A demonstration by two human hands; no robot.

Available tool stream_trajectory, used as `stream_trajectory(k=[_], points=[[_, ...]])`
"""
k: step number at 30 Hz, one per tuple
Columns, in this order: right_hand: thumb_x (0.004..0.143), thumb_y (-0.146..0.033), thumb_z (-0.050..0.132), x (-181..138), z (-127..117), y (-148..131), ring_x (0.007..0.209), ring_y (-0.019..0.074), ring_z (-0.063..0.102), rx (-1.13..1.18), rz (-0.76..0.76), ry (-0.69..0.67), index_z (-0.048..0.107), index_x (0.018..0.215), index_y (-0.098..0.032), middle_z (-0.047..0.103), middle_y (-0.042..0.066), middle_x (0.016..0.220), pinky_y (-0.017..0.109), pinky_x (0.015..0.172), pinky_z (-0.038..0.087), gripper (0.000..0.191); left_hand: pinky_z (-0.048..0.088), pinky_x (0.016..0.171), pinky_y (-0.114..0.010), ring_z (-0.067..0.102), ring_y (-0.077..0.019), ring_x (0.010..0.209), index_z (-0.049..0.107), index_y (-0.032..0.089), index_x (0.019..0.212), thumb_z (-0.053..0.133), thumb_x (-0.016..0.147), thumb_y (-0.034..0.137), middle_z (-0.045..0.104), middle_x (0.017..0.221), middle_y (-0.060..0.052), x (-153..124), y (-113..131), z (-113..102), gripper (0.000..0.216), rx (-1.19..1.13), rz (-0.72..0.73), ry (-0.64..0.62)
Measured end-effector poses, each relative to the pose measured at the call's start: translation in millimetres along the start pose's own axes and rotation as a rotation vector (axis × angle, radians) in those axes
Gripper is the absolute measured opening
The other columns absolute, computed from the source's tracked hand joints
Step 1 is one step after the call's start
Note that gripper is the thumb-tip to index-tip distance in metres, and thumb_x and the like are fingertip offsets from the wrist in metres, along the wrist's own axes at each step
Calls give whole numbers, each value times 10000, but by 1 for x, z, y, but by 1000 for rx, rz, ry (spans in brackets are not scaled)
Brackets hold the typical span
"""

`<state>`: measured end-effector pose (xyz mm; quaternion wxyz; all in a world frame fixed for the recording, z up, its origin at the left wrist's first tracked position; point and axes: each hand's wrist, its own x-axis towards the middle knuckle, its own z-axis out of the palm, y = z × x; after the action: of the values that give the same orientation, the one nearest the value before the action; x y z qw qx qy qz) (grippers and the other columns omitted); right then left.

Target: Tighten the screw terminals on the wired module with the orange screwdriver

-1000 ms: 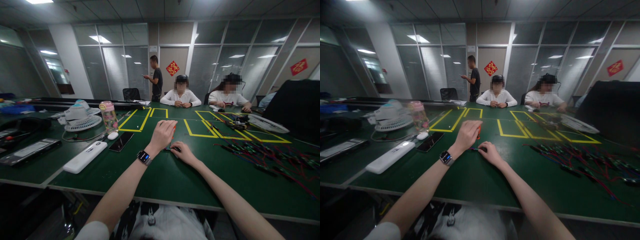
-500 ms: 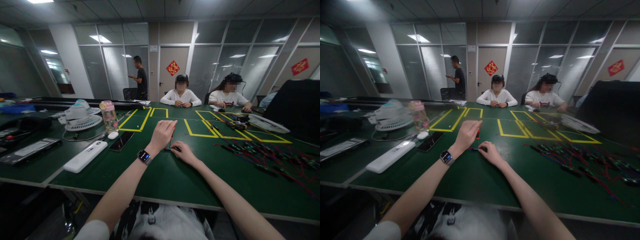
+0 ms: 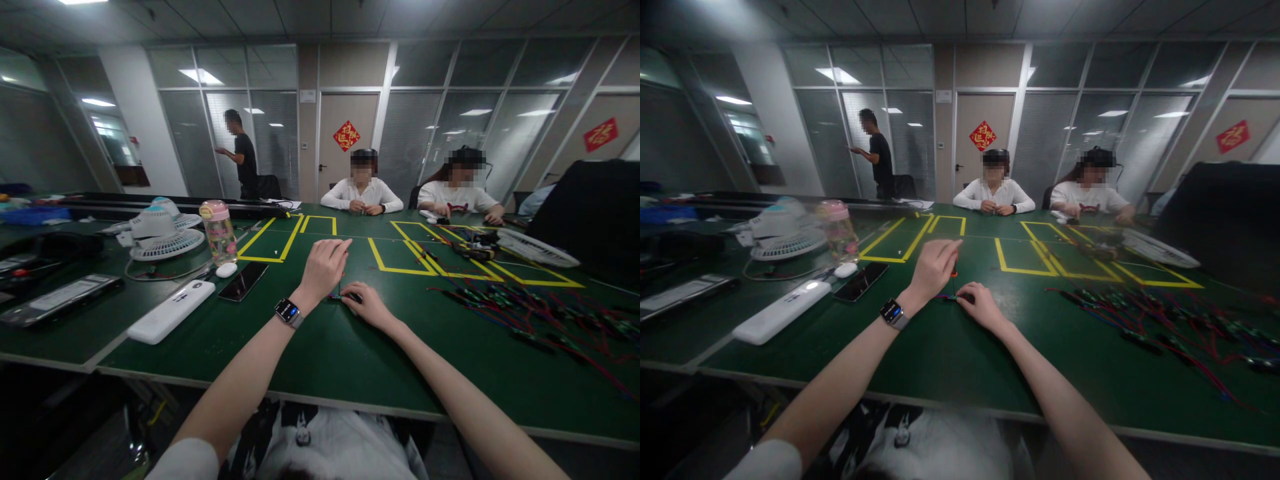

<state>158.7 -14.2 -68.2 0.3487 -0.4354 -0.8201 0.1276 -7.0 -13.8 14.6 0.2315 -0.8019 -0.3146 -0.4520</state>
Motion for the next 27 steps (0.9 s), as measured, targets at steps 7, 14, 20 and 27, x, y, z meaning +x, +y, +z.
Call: stream_trajectory(k=[7, 14, 20, 27], points=[[812, -194, 579, 0, -1, 0, 910, 204, 588, -1, -3, -2, 692, 876, -193, 668, 69, 939, 352, 851, 447, 129, 416, 786, -343, 510, -203, 864, 602, 178, 1055, 437, 917, 351, 570, 890, -67, 0, 1, -2, 276, 28, -59, 1], [809, -202, 581, 0, -1, 0, 921, 205, 592, 0, -1, -10, 693, 876, -194, 669, 68, 946, 348, 861, 444, 131, 393, 889, -343, 513, -198, 1004, 486, 138, 1251, 355, 934, 193, 582, 1078, -93, -1, 1, 0, 347, -8, -53, -16], [802, -191, 590, 0, 1, 1, 907, 198, 590, 3, -1, 4, 692, 867, -191, 669, 66, 933, 338, 849, 446, 121, 403, 849, -349, 525, -203, 930, 547, 167, 1152, 444, 920, 353, 606, 966, -67, -1, 0, 1, 315, -24, -44, -15], [796, -185, 595, 0, 1, 2, 905, 203, 591, 7, -7, 5, 695, 866, -195, 671, 65, 930, 345, 856, 443, 122, 395, 902, -346, 517, -200, 1039, 523, 145, 1205, 340, 938, 188, 584, 1114, -100, -1, 1, 1, 326, -68, -59, 12]])
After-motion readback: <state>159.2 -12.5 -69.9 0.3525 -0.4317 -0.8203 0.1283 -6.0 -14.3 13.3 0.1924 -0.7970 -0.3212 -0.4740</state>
